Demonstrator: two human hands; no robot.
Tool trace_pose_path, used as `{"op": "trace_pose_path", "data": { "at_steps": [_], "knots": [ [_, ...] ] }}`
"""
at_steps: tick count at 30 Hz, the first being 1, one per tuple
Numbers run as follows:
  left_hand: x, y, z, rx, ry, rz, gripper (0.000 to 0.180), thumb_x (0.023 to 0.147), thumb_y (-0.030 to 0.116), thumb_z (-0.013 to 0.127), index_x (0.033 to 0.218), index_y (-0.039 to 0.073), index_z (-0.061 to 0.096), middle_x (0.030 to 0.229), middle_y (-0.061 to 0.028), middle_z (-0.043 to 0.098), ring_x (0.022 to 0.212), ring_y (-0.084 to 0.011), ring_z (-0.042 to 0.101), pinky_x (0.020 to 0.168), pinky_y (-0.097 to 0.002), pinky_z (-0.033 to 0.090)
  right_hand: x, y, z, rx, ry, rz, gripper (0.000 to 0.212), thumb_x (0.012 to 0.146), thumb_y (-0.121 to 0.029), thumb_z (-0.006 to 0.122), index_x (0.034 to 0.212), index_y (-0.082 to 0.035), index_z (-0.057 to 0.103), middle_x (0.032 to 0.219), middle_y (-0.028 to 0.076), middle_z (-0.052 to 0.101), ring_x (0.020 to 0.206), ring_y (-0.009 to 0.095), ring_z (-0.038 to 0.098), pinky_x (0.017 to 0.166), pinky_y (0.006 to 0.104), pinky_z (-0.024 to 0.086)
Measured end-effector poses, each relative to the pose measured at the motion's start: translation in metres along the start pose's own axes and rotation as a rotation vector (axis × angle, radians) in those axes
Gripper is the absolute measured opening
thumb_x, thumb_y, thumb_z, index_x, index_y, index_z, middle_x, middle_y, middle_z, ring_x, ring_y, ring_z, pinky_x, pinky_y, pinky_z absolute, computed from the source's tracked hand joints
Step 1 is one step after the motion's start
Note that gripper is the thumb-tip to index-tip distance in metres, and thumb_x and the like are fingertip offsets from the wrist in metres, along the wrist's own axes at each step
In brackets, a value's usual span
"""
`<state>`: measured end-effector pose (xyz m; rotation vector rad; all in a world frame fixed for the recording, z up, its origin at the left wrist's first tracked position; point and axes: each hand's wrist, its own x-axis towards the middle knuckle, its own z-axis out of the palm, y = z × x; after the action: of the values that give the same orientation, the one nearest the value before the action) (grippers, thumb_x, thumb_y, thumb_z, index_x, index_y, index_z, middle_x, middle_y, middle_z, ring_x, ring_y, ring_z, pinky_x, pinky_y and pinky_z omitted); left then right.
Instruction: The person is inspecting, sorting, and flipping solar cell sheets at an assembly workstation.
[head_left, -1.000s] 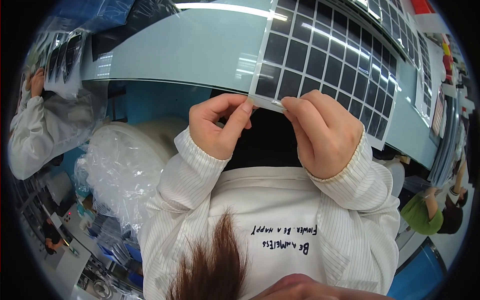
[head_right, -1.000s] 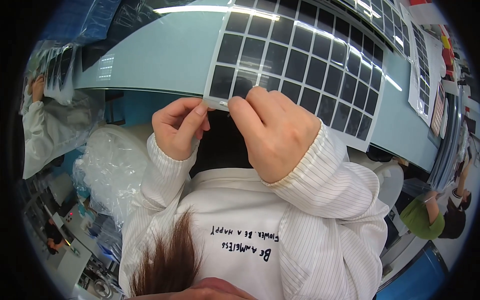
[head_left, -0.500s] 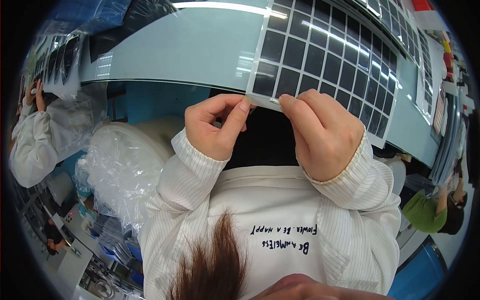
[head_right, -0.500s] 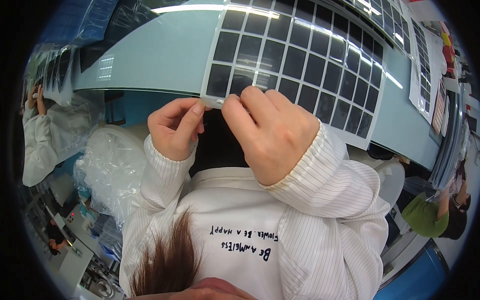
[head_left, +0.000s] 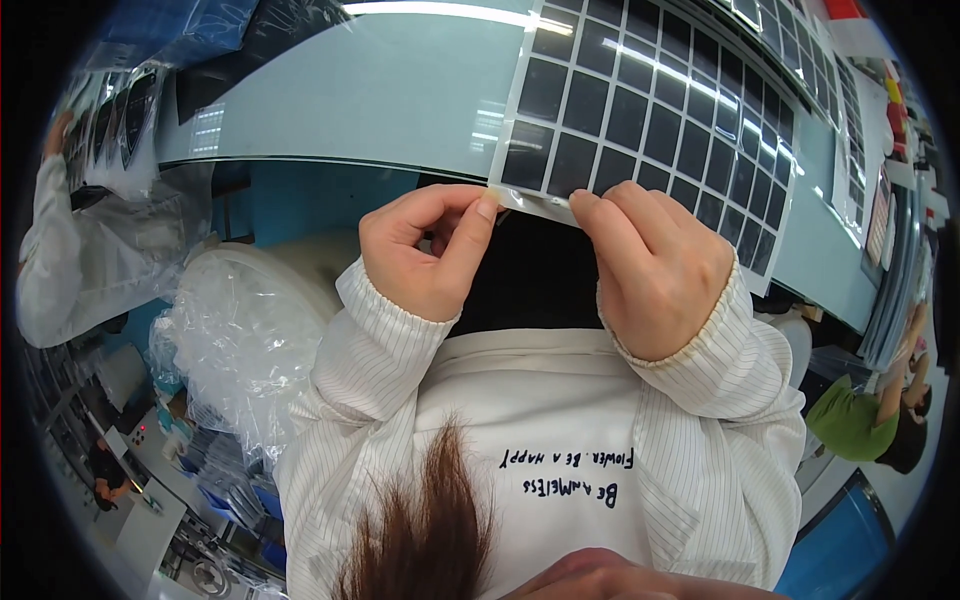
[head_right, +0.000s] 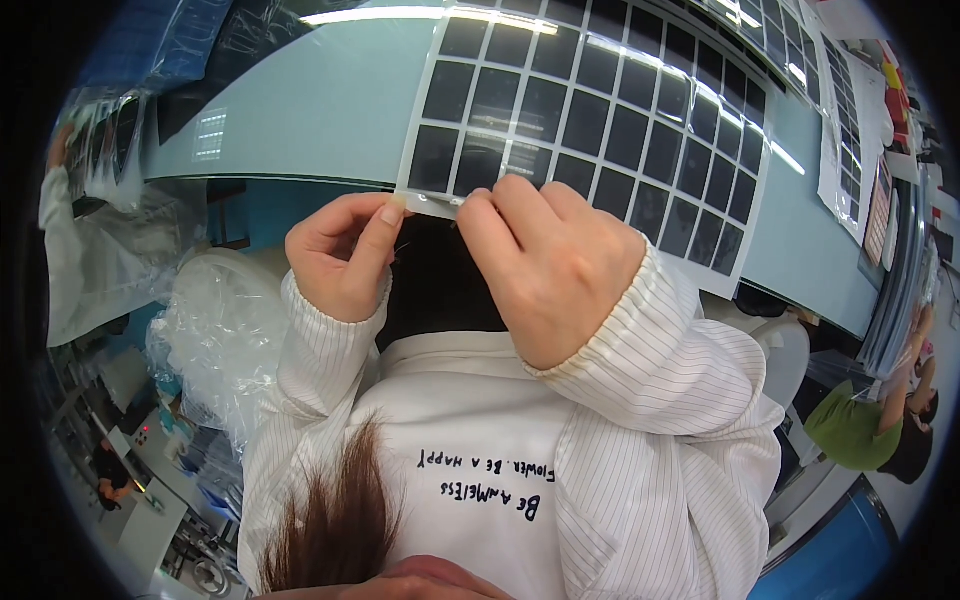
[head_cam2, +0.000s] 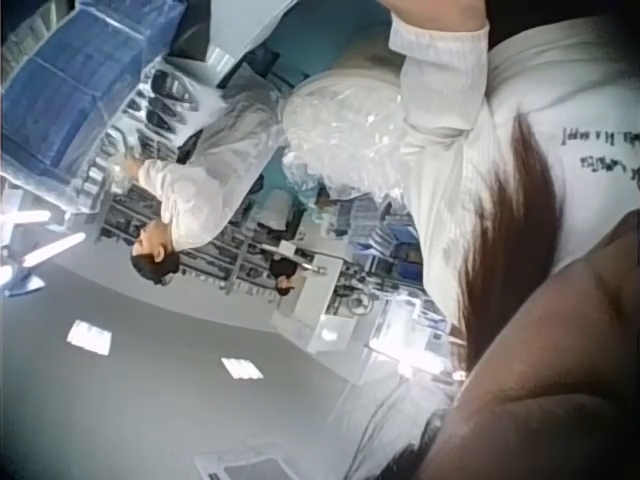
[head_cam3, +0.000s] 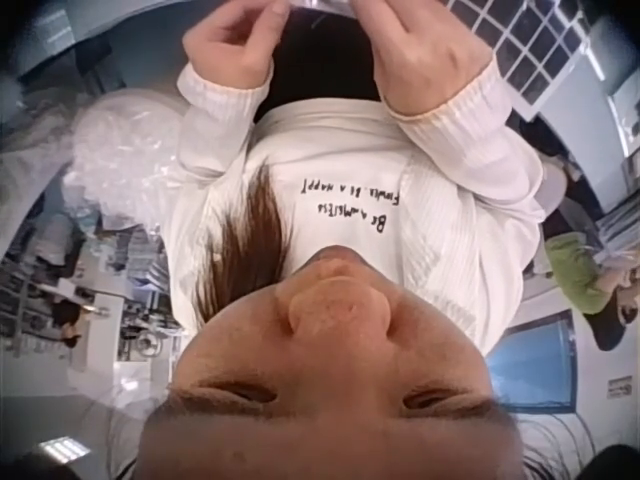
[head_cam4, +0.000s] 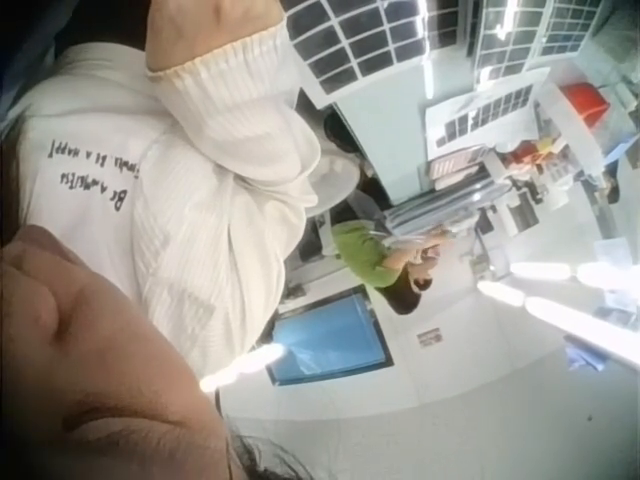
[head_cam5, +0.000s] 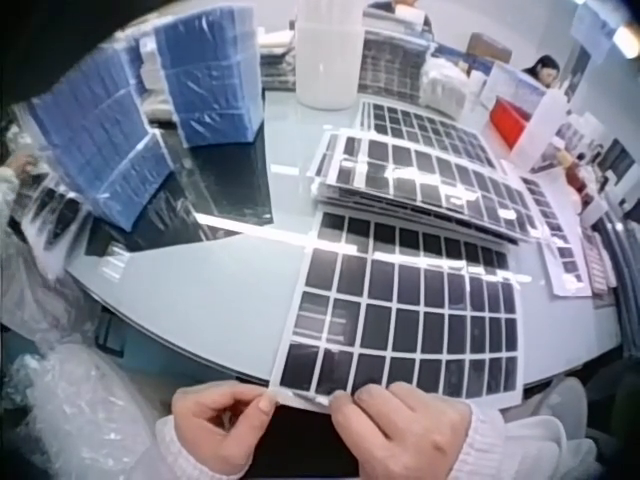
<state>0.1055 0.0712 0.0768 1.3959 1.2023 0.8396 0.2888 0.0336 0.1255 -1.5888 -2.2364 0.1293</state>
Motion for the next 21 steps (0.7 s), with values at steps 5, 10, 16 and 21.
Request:
{"op": "trace_pose_path", "data": {
  "at_steps": [5,10,16,21],
  "knots": [
    [0.001,0.016,-0.005,0.443,0.103,0.336,0.016,0.076,0.010,0.067,0.091,0.004,0.066,0.073,-0.0035,0.062,0.060,-0.0113,0.055,0.055,-0.0215,0.043,0.000,0.000,-0.002,-0.017,-0.008,-0.001,0.022,0.063,0.008,0.061,0.084,0.001,0.059,0.067,0.007,0.053,0.056,0.019,0.055,0.045,0.0281,0.044],
    [0.026,-0.003,-0.004,0.891,0.052,1.081,0.029,0.073,0.019,0.068,0.100,0.009,0.066,0.098,-0.0026,0.066,0.097,-0.0209,0.058,0.080,-0.0290,0.043,-0.001,-0.003,-0.003,-0.001,0.003,0.004,0.021,0.063,0.008,0.060,0.083,0.000,0.059,0.067,0.007,0.052,0.056,0.019,0.055,0.046,0.0282,0.044],
    [0.032,-0.007,-0.009,0.987,0.086,1.091,0.017,0.076,0.020,0.065,0.092,0.022,0.070,0.100,0.0061,0.067,0.101,-0.0149,0.058,0.081,-0.0248,0.038,-0.005,0.003,-0.010,-0.036,-0.058,0.015,0.021,0.062,0.008,0.060,0.081,0.000,0.059,0.065,0.007,0.052,0.054,0.019,0.054,0.045,0.0279,0.043],
    [0.031,-0.006,-0.009,1.035,0.125,1.090,0.016,0.078,0.022,0.064,0.092,0.023,0.070,0.099,0.0079,0.067,0.096,-0.0118,0.059,0.081,-0.0228,0.035,-0.018,0.013,-0.019,-0.073,-0.089,0.038,0.018,0.062,0.008,0.060,0.078,0.000,0.059,0.063,0.007,0.053,0.051,0.019,0.053,0.043,0.0286,0.042]
  ]
}}
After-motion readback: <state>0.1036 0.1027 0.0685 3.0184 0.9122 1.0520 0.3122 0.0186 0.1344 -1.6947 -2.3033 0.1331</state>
